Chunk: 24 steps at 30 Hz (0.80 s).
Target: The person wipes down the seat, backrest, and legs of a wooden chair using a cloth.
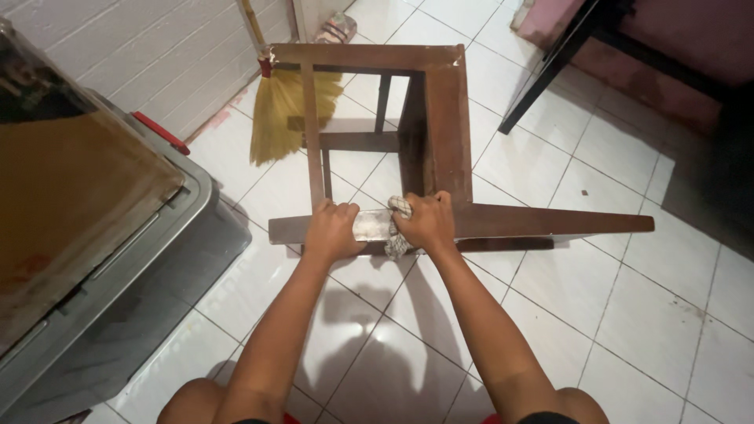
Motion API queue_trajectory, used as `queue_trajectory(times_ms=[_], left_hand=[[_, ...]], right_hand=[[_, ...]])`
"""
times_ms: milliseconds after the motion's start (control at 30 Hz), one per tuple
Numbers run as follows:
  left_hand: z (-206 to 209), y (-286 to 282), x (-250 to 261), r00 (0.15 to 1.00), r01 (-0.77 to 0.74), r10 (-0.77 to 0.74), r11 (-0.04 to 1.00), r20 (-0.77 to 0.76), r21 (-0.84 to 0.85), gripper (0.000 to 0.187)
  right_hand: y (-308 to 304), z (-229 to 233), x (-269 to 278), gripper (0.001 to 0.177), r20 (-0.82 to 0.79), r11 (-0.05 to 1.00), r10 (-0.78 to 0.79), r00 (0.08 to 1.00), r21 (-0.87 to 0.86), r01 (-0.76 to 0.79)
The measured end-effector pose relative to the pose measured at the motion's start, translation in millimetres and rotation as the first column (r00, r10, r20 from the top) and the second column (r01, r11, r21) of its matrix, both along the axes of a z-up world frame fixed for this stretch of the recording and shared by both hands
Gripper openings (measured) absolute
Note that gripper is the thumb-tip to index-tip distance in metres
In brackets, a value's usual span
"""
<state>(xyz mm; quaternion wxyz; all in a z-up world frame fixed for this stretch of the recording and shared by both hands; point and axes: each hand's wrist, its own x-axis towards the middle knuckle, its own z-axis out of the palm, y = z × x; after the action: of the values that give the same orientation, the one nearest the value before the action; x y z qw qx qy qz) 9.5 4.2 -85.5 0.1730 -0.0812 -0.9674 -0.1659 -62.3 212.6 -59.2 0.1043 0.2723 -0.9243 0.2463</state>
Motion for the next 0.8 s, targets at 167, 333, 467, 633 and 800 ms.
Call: queue_trajectory(times_ms=[167,333,467,633,800], left_hand=[[2.7,14.9,28.4,0.997,-0.002,-0.004,0.997,0.076,0.079,0.043],[14.1,40.2,67.8,0.993,-0.061,0.053,0.995,0.101,0.083,0.048],[22.9,53.0,88.9,0.991,-0.055,0.047,0.997,0.129,0.06,0.05],[31.8,56.1,101.0,0.987,-0.028,0.01,0.993,0.159,0.111,0.047],[36.6,59.8,100.4,0.979,-0.037,0.024,0.998,0.202,0.059,0.051]], right_hand=[[13.7,0.5,18.0,0.02,-0.012,1.0,0.019,1.0,-0.014,-0.019],[31.6,3.3,50.9,0.022,0.007,1.0,0.0,1.0,-0.019,0.0],[50.4,5.2,72.5,0.018,0.114,0.998,0.062,0.992,0.003,-0.063],[76.4,-17.8,90.4,0.039,0.103,0.979,0.057,0.993,-0.202,-0.035],[154.3,-59.6,54.0,0.067,-0.065,0.937,-0.341,0.938,0.06,0.344]])
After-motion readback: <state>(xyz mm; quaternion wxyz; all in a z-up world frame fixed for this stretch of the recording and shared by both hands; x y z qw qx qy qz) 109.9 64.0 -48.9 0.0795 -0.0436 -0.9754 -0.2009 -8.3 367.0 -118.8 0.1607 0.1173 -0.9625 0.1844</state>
